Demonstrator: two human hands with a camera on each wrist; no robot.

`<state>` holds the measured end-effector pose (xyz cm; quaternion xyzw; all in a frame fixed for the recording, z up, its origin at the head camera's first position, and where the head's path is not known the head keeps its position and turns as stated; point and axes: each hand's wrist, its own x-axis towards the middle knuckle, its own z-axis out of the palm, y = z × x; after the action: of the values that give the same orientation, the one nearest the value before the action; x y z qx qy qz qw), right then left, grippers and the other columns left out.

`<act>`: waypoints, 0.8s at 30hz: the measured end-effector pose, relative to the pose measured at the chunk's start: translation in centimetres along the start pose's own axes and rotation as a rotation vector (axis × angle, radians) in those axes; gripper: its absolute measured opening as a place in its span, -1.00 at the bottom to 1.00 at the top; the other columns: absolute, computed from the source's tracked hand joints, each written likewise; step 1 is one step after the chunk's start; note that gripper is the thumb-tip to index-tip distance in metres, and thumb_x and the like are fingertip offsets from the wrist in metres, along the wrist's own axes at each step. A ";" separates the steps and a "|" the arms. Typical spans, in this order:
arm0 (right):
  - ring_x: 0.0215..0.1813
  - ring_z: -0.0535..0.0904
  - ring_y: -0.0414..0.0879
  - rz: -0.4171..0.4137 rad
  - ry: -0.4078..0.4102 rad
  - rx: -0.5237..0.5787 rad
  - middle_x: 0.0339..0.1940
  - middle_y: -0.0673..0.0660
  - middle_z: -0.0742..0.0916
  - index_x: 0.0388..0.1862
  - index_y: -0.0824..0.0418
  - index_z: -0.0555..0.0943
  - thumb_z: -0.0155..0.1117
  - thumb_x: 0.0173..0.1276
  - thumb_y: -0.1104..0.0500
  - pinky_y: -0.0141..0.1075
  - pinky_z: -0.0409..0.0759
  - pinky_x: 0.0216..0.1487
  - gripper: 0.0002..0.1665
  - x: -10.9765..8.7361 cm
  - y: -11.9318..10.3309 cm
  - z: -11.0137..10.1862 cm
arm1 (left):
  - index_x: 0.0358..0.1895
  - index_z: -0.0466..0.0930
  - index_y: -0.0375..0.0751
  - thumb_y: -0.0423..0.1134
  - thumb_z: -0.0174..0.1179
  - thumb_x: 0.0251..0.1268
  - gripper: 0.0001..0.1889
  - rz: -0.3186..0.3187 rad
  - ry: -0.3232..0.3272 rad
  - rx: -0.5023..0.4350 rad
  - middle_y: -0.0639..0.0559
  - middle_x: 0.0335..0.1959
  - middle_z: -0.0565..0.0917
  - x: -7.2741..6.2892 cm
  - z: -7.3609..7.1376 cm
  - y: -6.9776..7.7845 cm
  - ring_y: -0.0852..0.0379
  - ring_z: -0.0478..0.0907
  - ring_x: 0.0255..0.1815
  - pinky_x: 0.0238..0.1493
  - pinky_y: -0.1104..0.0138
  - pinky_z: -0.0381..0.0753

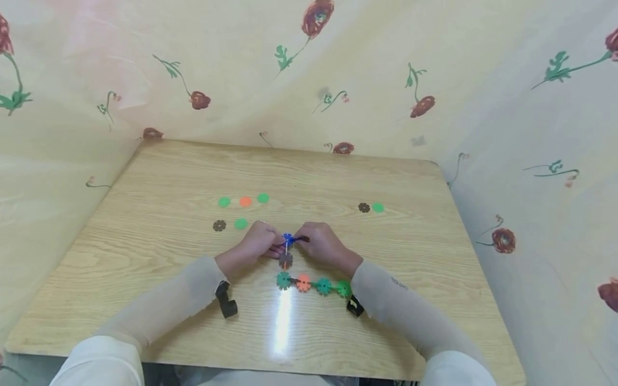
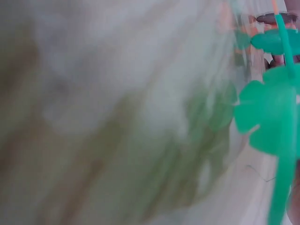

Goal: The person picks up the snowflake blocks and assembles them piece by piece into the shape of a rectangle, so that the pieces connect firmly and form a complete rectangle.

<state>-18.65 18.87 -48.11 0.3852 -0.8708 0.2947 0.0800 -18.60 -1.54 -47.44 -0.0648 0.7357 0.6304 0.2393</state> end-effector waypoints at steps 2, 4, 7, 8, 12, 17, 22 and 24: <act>-0.30 0.72 -0.12 -0.015 -0.001 0.003 -0.34 0.09 0.79 -0.28 0.27 0.78 0.50 0.19 0.41 -0.39 0.71 -0.23 -0.87 0.0 0.1 -0.1 | -0.28 0.73 -0.48 -0.51 0.24 0.28 -0.91 -0.001 -0.004 0.005 -0.19 -0.52 0.72 0.1 0.1 0.1 0.14 0.64 -0.64 -0.56 0.36 0.71; -0.27 0.72 -0.12 -0.006 -0.029 0.004 -0.32 0.08 0.79 -0.26 0.27 0.78 0.49 0.20 0.41 -0.39 0.71 -0.20 -0.86 0.1 0.2 -0.2 | -0.29 0.72 -0.48 -0.51 0.23 0.29 -0.91 -0.003 -0.011 0.006 -0.20 -0.51 0.73 0.1 0.1 0.1 0.14 0.64 -0.64 -0.56 0.36 0.71; -0.20 0.70 -0.12 0.071 -0.151 0.011 -0.23 0.07 0.76 -0.13 0.27 0.75 0.51 0.21 0.32 -0.36 0.70 -0.12 -0.77 0.3 0.1 -0.9 | -0.31 0.72 -0.46 -0.49 0.24 0.30 -0.91 0.003 -0.020 0.010 -0.19 -0.50 0.73 0.3 -0.1 -0.3 0.13 0.64 -0.62 -0.54 0.35 0.72; -0.16 0.69 -0.11 0.107 -0.204 0.009 -0.18 0.08 0.76 -0.08 0.27 0.73 0.51 0.23 0.29 -0.32 0.70 -0.08 -0.73 0.4 0.1 -1.5 | -0.30 0.73 -0.45 -0.48 0.24 0.30 -0.91 0.007 -0.020 0.015 -0.19 -0.50 0.73 0.4 -0.2 -0.4 0.13 0.65 -0.62 -0.53 0.34 0.72; -0.06 0.68 0.02 0.280 -0.312 -0.071 -0.05 0.17 0.73 0.09 0.31 0.67 0.38 0.35 0.25 -0.13 0.71 0.00 -0.66 0.3 1.8 -4.7 | -0.25 0.74 -0.44 -0.46 0.25 0.31 -0.90 0.019 -0.021 0.030 -0.17 -0.49 0.73 0.3 -0.6 -0.7 0.13 0.65 -0.58 -0.50 0.34 0.73; 0.00 0.62 0.25 0.520 -0.238 -0.229 0.00 0.41 0.65 0.23 0.47 0.55 0.15 0.40 0.43 0.10 0.65 0.02 -0.58 -0.8 6.6 -9.1 | -0.25 0.74 -0.45 -0.46 0.25 0.30 -0.89 0.026 -0.036 0.050 -0.17 -0.49 0.73 0.0 -0.9 -0.6 0.14 0.64 -0.60 -0.51 0.36 0.72; 0.02 0.52 0.29 0.651 -0.295 -0.273 0.05 0.50 0.53 0.30 0.49 0.48 0.08 0.48 0.40 0.14 0.58 0.03 -0.56 -1.8 9.6 -10.9 | -0.28 0.74 -0.44 -0.46 0.24 0.30 -0.90 0.003 -0.051 0.050 -0.16 -0.50 0.73 0.0 -1.1 -0.5 0.16 0.62 -0.63 -0.55 0.38 0.71; 0.02 0.51 0.27 0.658 -0.302 -0.275 0.04 0.48 0.53 0.22 0.47 0.54 0.11 0.46 0.40 0.12 0.57 0.04 -0.62 -2.0 10.3 -11.0 | -0.28 0.74 -0.43 -0.45 0.25 0.30 -0.90 0.008 -0.063 0.053 -0.17 -0.50 0.73 0.2 -1.0 -0.5 0.16 0.62 -0.63 -0.54 0.37 0.71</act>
<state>-25.59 31.88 -44.52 0.1100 -0.9813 0.1250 -0.0969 -18.86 -2.58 -47.86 -0.0356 0.7443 0.6134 0.2616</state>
